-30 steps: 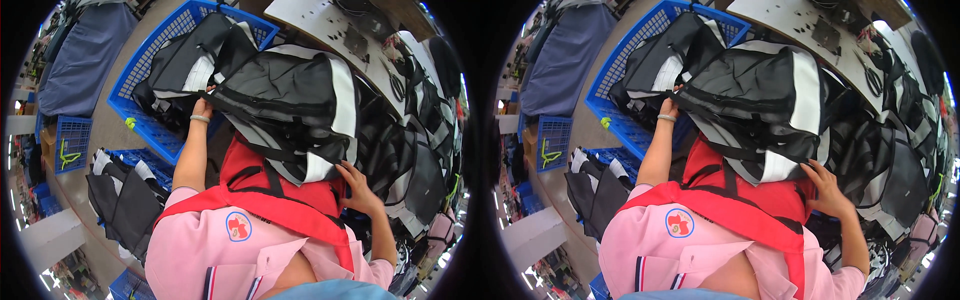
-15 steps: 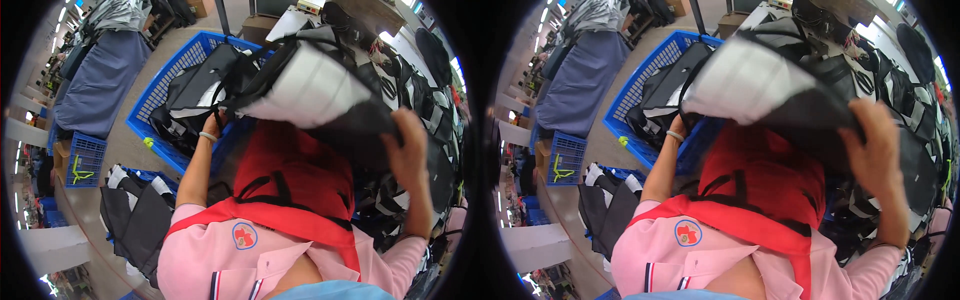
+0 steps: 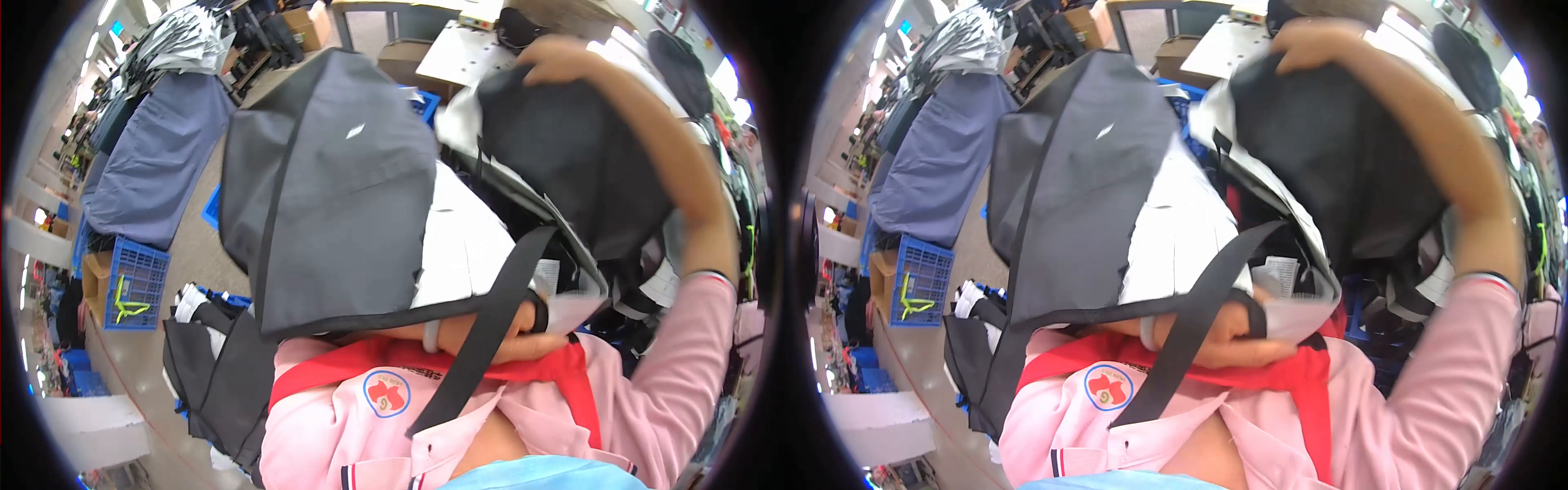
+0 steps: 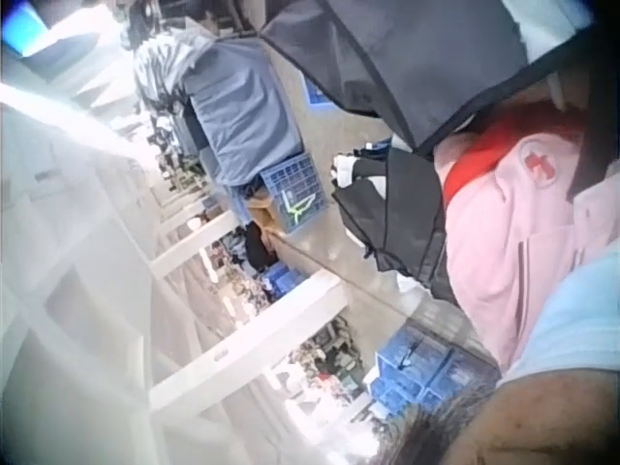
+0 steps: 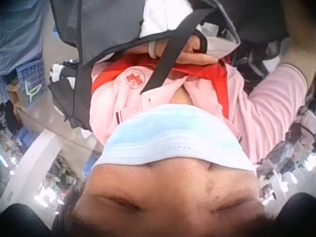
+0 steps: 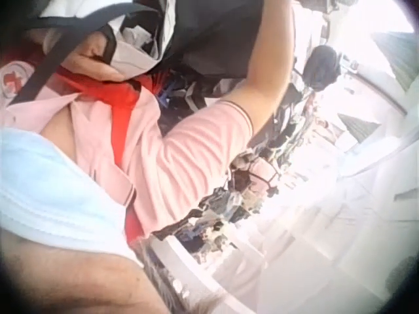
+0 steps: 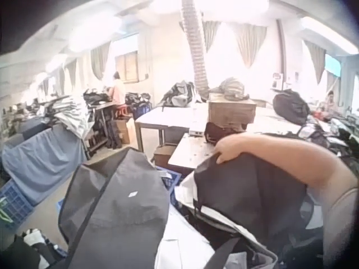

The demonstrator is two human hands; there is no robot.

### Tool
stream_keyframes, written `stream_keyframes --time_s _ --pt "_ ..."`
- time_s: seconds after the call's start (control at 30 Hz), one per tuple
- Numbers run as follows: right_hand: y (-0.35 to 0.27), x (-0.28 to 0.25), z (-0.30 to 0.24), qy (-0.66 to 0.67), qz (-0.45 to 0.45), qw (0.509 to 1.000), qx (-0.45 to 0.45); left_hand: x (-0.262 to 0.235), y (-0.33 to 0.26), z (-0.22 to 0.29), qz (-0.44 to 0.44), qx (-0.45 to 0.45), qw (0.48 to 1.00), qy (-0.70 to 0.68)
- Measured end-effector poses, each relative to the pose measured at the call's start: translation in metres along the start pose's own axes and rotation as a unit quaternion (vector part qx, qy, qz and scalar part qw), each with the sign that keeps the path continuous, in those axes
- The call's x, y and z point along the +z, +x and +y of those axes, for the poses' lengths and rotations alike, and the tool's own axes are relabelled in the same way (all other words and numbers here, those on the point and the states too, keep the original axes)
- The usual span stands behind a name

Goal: Sewing and assembling fabric bags at an industrial sewing machine.

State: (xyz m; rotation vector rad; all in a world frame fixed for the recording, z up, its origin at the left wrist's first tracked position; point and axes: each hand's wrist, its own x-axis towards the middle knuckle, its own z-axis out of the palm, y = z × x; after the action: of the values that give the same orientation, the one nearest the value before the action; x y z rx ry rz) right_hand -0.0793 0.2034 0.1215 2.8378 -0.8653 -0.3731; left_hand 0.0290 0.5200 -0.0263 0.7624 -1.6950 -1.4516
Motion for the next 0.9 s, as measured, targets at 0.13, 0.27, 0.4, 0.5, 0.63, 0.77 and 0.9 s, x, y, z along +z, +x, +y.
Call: stream_keyframes --time_s 0.13,0.27,0.4,0.5,0.63,0.77,0.9 --pt "0.049 0.193 -0.04 0.197 -0.109 0.972 -0.065 -0.003 0.042 -0.002 0.105 -0.031 0.986 -0.123" --pt "0.039 0.344 -0.002 0.28 0.135 0.942 -0.123 -0.044 0.075 -0.025 0.254 -0.108 0.908 -0.316" --pt "0.029 0.282 0.005 0.095 0.204 0.974 0.037 -0.076 0.083 -0.056 0.245 -0.119 0.878 -0.393" --pt "0.01 0.205 -0.009 0.151 0.337 0.927 -0.072 -0.078 0.082 -0.065 0.244 -0.124 0.879 -0.391" --pt "-0.031 0.13 -0.061 0.358 0.317 0.878 -0.022 -0.076 0.086 -0.063 0.294 -0.101 0.884 -0.35" --pt "-0.058 0.1 -0.096 0.371 0.282 0.881 -0.087 -0.065 0.088 -0.07 0.262 -0.07 0.916 -0.296" --pt "-0.053 0.101 -0.116 0.322 0.119 0.935 -0.091 -0.055 0.066 -0.081 0.18 -0.035 0.98 0.082"
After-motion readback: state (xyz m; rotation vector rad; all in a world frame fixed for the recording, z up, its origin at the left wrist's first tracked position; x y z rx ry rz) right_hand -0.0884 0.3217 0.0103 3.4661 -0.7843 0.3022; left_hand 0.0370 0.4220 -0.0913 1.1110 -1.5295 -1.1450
